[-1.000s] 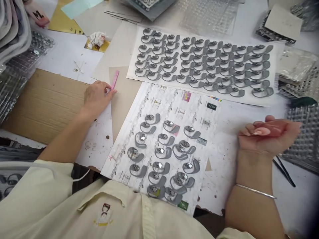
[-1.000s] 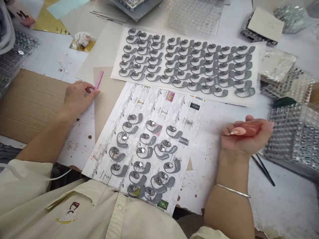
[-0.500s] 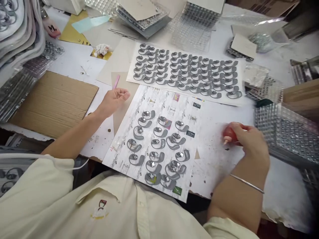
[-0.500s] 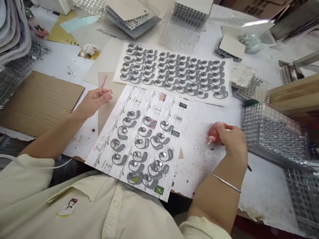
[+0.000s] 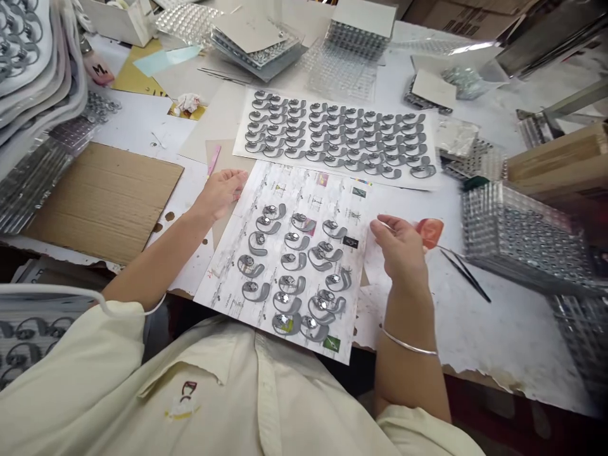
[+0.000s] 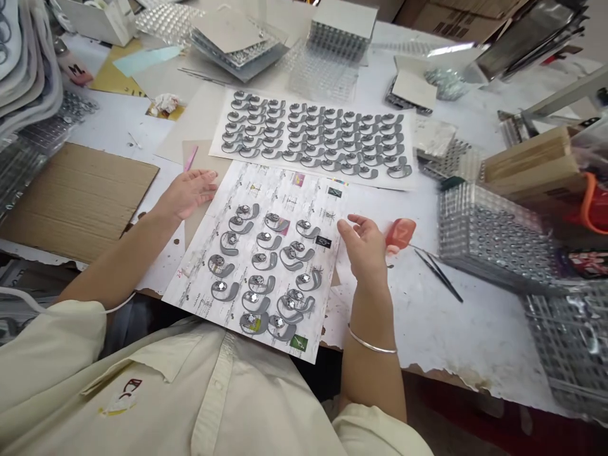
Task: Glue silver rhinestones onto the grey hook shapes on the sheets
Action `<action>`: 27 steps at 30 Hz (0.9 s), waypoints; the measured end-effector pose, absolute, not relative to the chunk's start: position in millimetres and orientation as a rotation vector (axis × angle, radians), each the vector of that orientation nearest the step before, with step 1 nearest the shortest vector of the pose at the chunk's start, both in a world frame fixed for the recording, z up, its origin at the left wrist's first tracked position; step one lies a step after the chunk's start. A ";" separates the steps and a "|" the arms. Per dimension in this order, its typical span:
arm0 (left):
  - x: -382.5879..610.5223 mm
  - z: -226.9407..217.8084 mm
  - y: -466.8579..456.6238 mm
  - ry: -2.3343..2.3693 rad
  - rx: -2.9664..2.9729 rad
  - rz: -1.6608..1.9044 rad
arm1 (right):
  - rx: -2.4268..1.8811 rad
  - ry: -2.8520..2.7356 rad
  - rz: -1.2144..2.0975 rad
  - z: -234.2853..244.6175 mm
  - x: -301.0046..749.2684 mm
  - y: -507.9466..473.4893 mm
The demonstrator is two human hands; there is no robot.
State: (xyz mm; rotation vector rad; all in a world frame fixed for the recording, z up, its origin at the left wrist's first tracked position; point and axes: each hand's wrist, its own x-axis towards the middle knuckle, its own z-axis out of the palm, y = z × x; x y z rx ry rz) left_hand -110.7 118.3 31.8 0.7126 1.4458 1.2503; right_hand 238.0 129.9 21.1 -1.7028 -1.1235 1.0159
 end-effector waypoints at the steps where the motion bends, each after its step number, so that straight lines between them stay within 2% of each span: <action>1: -109.5 32.6 117.1 1.448 0.741 1.249 | -1.692 -1.102 1.021 18.5 236.5 131.9; 10: -110.3 31.8 110.7 1.551 0.769 1.216 | -1.581 -0.922 1.159 15.4 248.7 139.1; 19: -117.1 19.3 108.4 1.724 0.985 0.997 | -1.649 -0.927 1.098 2.3 255.3 137.9; 27: -118.7 9.3 107.2 1.671 1.071 0.976 | -1.728 -0.923 1.138 -6.4 266.5 139.7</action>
